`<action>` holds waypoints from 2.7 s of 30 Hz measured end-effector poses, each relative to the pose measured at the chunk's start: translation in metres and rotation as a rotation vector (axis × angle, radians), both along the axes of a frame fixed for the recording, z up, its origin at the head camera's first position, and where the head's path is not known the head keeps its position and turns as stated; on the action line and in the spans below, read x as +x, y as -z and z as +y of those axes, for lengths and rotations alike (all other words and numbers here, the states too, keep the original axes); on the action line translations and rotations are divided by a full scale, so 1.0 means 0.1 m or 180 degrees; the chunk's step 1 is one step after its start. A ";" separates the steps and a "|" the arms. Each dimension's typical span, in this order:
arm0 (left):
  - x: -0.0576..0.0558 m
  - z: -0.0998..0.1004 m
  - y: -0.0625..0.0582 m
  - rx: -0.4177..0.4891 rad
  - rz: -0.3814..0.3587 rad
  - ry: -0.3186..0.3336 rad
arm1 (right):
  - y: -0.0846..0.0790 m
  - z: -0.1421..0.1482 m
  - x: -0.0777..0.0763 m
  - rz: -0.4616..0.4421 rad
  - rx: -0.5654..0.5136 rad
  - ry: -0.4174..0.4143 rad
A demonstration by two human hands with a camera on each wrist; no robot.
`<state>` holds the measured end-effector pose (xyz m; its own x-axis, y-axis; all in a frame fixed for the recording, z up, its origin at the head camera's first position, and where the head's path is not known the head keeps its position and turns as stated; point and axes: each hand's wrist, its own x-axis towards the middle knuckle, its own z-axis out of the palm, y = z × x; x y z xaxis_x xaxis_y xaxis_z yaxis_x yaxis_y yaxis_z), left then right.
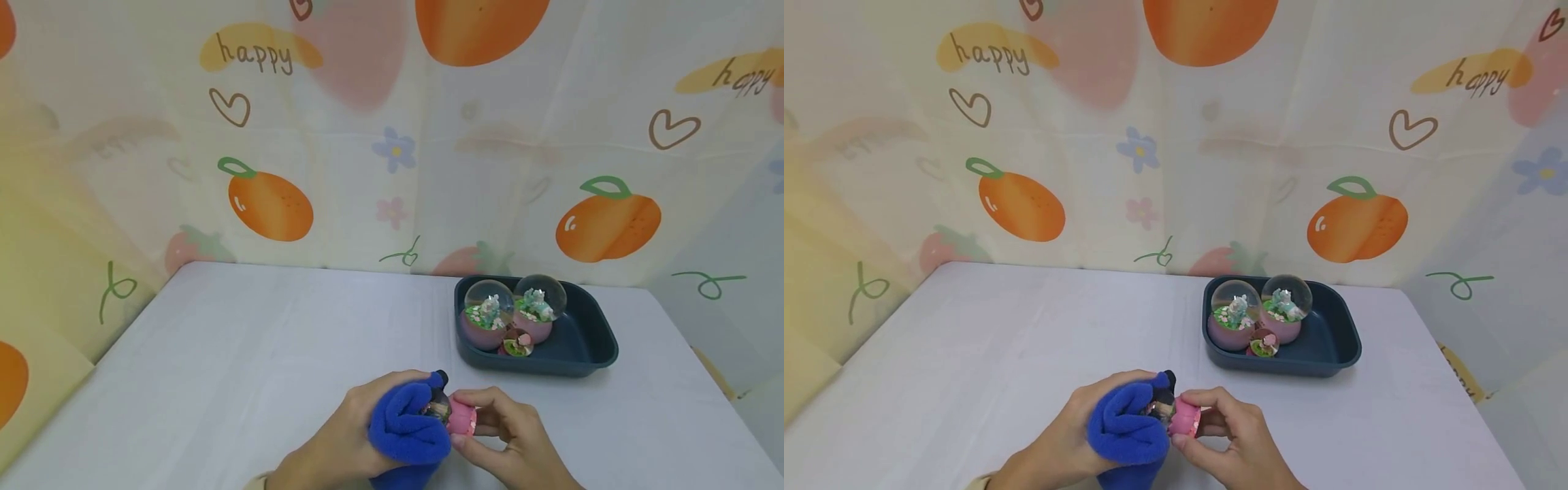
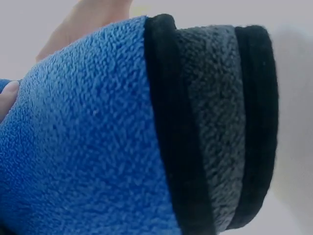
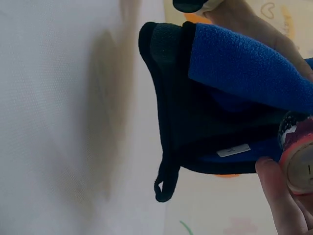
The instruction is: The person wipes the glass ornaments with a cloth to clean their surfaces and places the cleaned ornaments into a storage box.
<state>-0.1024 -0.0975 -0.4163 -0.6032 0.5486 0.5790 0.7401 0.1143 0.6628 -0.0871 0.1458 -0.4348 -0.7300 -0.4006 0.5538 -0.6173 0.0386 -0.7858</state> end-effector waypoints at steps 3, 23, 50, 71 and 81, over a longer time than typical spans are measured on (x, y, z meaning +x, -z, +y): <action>0.00 0.00 0.02 0.0054 0.0135 -0.0030 | 0.00 0.00 0.00 -0.0159 0.0052 -0.0017; 0.01 -0.04 -0.02 0.0299 0.0071 -0.0163 | -0.04 0.01 0.01 -0.0261 0.0111 -0.0034; 0.02 -0.03 -0.01 0.0242 0.0262 0.0074 | -0.04 0.08 0.02 -0.1207 -0.0068 -0.0466; 0.06 0.04 0.03 -0.0297 -0.0380 -0.0122 | 0.01 0.01 -0.04 0.0487 0.0160 -0.0018; 0.06 0.02 0.03 -0.0082 -0.0203 -0.0164 | -0.05 0.01 0.01 -0.0645 0.0470 -0.0006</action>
<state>-0.0964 -0.0950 -0.4189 -0.6663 0.5300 0.5245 0.6891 0.1688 0.7048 -0.0857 0.1463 -0.4296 -0.8194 -0.4677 0.3314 -0.4478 0.1613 -0.8795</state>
